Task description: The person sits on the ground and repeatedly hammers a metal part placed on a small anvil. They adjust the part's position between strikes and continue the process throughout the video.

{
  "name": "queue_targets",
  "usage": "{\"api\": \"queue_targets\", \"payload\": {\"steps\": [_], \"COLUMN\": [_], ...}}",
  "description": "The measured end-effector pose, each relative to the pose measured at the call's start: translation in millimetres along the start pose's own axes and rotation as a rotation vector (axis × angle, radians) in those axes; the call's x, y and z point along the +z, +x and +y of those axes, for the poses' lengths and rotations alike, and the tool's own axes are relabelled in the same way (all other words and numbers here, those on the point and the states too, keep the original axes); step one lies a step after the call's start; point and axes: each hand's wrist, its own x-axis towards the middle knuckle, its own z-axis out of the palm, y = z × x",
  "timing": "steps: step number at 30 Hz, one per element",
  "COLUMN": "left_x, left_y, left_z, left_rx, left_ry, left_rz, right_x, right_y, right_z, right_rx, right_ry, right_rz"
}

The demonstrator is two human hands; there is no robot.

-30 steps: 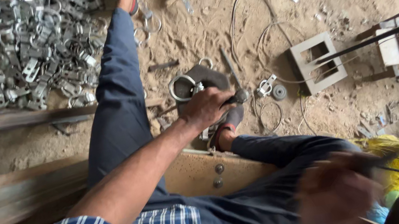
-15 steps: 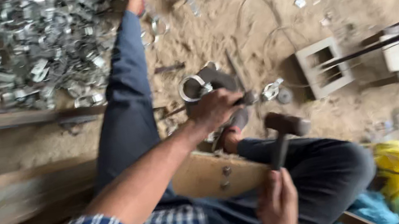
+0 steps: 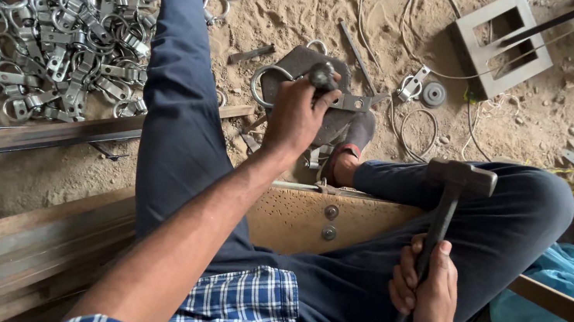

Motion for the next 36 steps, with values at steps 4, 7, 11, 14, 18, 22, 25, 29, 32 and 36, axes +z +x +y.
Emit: {"api": "queue_targets", "payload": {"steps": [4,7,11,14,18,22,25,29,32,36], "left_x": [-7.7,-2.2,6.5,9.2,15.6,19.3,18.5,15.3,20.3,21.9], "left_y": [-3.6,-8.6,-8.8,-8.2,-5.7,-9.7,-9.4,0.2,12.1,19.7], "left_z": [9.1,8.4,6.1,4.4,-4.8,-11.4,-11.6,-11.6,-9.8,-0.8], "left_rx": [-0.117,0.061,0.019,-0.021,-0.021,-0.068,-0.034,0.002,0.081,0.144], "left_ry": [-0.056,-0.079,-0.094,-0.099,-0.064,-0.022,-0.017,0.088,0.149,0.204], "left_rz": [-0.04,0.028,0.039,0.025,-0.004,-0.026,-0.038,-0.135,-0.163,-0.263], "right_x": [10.4,15.1,18.8,18.3,19.3,23.6,23.8,22.3,19.5,23.5], "right_y": [2.4,3.2,4.4,4.2,5.1,2.8,0.9,4.0,5.6,5.4], "right_z": [-7.1,-8.6,-10.3,-10.9,-13.3,-17.8,-18.5,-15.8,-10.8,1.8], "right_rx": [0.025,0.048,0.07,0.068,0.069,0.117,0.131,0.106,0.082,0.048], "right_ry": [-0.029,-0.083,-0.112,-0.1,-0.05,-0.156,-0.144,-0.126,-0.132,-0.211], "right_rz": [-0.015,0.008,0.024,0.016,-0.018,0.058,0.046,0.017,0.02,0.047]}}
